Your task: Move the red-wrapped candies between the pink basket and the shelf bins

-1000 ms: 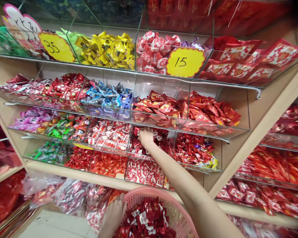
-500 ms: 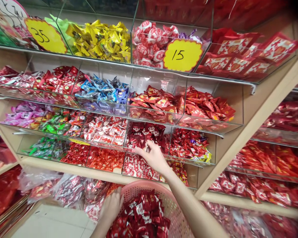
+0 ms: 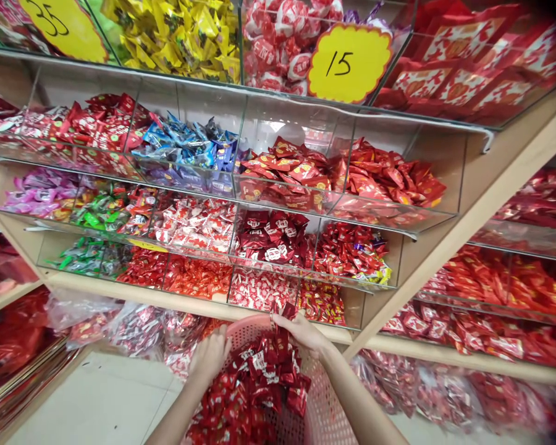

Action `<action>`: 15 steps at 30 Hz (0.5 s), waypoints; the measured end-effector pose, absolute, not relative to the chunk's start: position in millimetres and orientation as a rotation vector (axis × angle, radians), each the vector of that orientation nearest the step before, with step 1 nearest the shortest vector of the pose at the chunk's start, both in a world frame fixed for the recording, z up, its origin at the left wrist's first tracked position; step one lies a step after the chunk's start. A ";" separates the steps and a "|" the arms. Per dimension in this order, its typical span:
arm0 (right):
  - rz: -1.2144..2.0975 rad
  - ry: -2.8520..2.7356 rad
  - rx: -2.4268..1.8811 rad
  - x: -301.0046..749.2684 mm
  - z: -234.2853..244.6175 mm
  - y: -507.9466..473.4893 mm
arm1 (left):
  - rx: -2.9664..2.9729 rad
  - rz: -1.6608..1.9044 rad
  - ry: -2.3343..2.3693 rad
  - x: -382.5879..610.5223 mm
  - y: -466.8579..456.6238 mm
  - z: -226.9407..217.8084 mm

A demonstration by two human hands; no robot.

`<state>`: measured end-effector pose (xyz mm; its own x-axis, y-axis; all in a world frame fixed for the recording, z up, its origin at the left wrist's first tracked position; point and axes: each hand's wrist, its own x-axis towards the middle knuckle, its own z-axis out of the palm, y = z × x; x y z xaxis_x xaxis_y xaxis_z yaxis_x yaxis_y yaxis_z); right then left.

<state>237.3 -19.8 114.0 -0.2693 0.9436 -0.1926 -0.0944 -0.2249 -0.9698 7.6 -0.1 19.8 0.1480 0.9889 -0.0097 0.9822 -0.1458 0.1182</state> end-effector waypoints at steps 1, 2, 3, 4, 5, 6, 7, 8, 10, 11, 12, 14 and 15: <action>1.533 -1.313 -1.204 241.0 107.2 -16.7 | 2.306 0.106 1.990 7.8 0.1 19.7; 1.440 -1.443 -1.276 243.6 101.6 -13.4 | 2.309 0.103 1.989 7.9 0.4 19.2; 1.336 -1.584 -1.348 244.9 97.2 -10.0 | 2.310 0.100 1.989 8.0 0.8 18.4; 1.214 -1.737 -1.423 244.8 94.2 -6.8 | 2.311 0.098 1.989 8.2 1.1 17.4; 1.070 -1.900 -1.499 243.1 92.4 -4.0 | 2.309 0.099 1.989 8.3 1.4 16.3; 0.900 -2.072 -1.563 239.9 91.7 -1.5 | 2.303 0.099 1.992 8.5 1.6 15.4; 0.712 -2.245 -1.600 235.1 91.8 0.6 | 2.297 0.101 1.994 8.7 1.8 14.7; 0.526 -2.411 -1.600 228.9 92.2 2.4 | 2.294 0.104 1.993 8.8 1.9 14.5; 0.231 -2.700 -1.505 213.1 93.0 5.5 | 2.285 0.093 1.993 8.6 1.8 15.6; 0.143 -2.805 -1.433 204.4 92.9 7.1 | 2.279 0.089 1.990 8.3 1.8 16.9; 0.090 -2.876 -1.368 195.7 92.4 8.7 | 2.272 0.090 1.979 7.7 1.8 18.6; 0.063 -2.935 -1.272 181.0 90.4 11.7 | 2.238 0.111 1.948 6.0 2.1 22.1; 0.104 -2.920 -1.221 176.0 89.2 12.7 | 2.216 0.131 1.931 5.0 2.3 23.6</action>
<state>176.0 12.7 89.2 -0.7026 0.7099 -0.0489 0.7116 0.7008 -0.0510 5.0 2.3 23.6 0.1433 0.9877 -0.0634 0.9700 -0.1274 0.2069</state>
